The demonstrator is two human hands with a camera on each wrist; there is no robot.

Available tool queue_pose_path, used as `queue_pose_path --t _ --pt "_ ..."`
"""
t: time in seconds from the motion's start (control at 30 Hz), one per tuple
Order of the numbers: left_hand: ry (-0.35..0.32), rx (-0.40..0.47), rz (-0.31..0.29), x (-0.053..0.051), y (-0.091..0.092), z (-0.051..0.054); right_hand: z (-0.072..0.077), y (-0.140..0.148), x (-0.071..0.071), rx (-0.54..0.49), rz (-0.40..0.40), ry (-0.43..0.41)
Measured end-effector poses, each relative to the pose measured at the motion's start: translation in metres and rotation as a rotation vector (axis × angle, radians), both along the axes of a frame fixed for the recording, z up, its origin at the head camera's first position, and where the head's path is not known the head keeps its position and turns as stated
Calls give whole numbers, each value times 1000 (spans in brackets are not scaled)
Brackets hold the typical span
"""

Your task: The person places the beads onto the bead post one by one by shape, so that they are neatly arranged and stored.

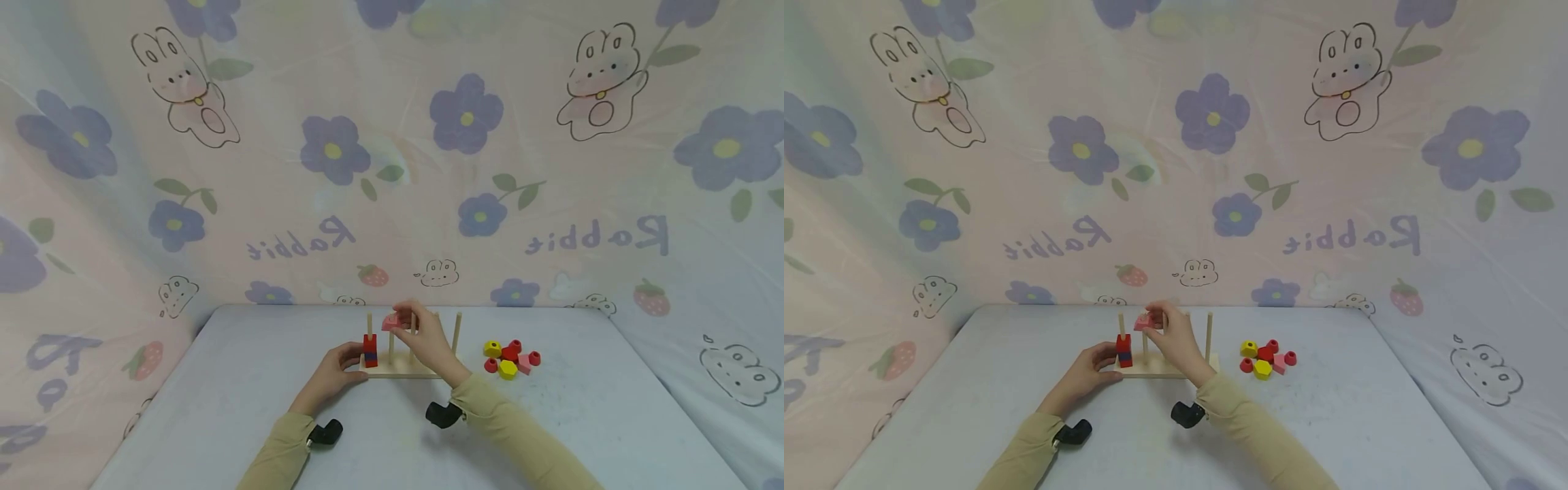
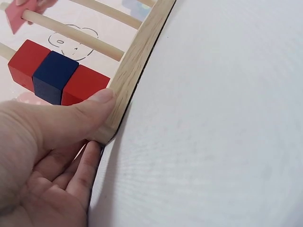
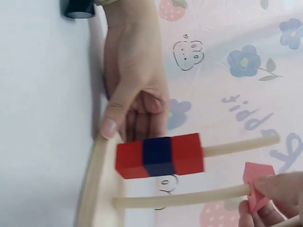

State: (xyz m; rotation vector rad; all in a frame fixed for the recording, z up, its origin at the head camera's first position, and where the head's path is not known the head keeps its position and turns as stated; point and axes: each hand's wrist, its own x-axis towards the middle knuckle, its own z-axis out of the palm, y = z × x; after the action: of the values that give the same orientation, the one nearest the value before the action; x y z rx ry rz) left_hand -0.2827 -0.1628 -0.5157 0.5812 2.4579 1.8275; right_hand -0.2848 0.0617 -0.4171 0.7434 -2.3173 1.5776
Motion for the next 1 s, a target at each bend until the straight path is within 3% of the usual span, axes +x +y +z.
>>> queue_pose_path --t 0.2,0.27,0.43,0.67,1.0 --pt "14 1 7 4 1 4 -33 -4 1 -68 -42 -105" --pt "14 -5 11 1 0 -3 -49 -4 -4 -61 -43 -126" --pt "-8 -4 10 0 -2 -4 -72 -4 -5 -64 -39 -155" --pt "-12 -17 14 0 -1 -4 -83 -6 -2 -52 -76 -200" --pt "2 22 9 1 1 -1 -87 -4 -3 -78 -44 -175"
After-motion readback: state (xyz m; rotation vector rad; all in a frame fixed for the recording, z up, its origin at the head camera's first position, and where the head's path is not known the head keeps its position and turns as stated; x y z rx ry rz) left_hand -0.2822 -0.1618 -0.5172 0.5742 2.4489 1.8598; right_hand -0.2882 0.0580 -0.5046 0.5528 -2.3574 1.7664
